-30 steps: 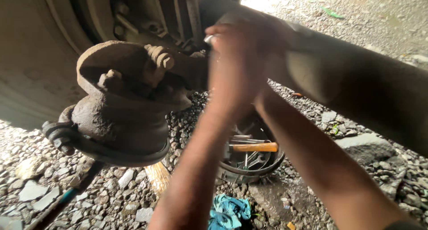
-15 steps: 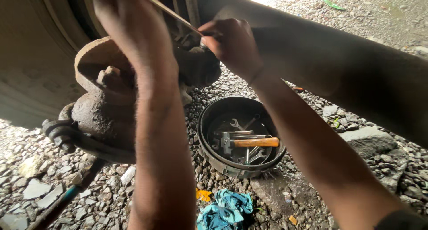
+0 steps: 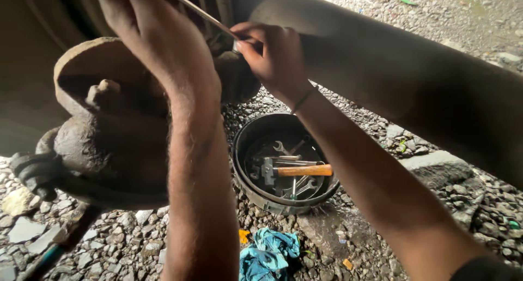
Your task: The person works on a truck chassis assembly under the vehicle, using wrenches to tighten or loosen bolts on a mechanical component and hitting parts with a hammer.
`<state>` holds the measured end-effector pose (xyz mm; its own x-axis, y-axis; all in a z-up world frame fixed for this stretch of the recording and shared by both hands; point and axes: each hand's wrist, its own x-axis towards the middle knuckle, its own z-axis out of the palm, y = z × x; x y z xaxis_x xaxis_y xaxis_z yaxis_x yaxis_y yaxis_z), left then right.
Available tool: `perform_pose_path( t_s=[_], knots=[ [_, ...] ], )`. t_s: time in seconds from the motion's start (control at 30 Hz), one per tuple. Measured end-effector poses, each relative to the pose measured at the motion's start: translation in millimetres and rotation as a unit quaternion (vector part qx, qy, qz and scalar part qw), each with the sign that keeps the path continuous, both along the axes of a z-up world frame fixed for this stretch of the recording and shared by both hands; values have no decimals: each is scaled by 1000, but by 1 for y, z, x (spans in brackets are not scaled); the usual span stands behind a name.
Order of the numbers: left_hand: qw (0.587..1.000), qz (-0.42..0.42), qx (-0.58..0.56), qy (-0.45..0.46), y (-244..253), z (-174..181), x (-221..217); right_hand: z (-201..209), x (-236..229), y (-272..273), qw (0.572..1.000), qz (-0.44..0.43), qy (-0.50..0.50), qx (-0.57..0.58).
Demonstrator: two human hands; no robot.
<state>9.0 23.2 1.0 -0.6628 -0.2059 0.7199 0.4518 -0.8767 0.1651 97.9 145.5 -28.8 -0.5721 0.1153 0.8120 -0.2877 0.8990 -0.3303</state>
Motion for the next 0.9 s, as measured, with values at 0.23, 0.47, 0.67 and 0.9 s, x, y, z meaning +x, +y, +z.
perform_pose_path(
  t_s=[0.23,0.47,0.67,0.9],
  knots=[
    [900,370,-229,6,31,-13,125,-16,-7,8,999,20,32,-26],
    [830,292,-441,175,56,-55,177,-37,10,5,989,89,37,-115],
    [806,326,-425,252,44,-40,163,-35,15,0,981,47,41,-182],
    [838,330,-428,73,24,2,115,6,12,4,981,-177,-8,74]
  ],
)
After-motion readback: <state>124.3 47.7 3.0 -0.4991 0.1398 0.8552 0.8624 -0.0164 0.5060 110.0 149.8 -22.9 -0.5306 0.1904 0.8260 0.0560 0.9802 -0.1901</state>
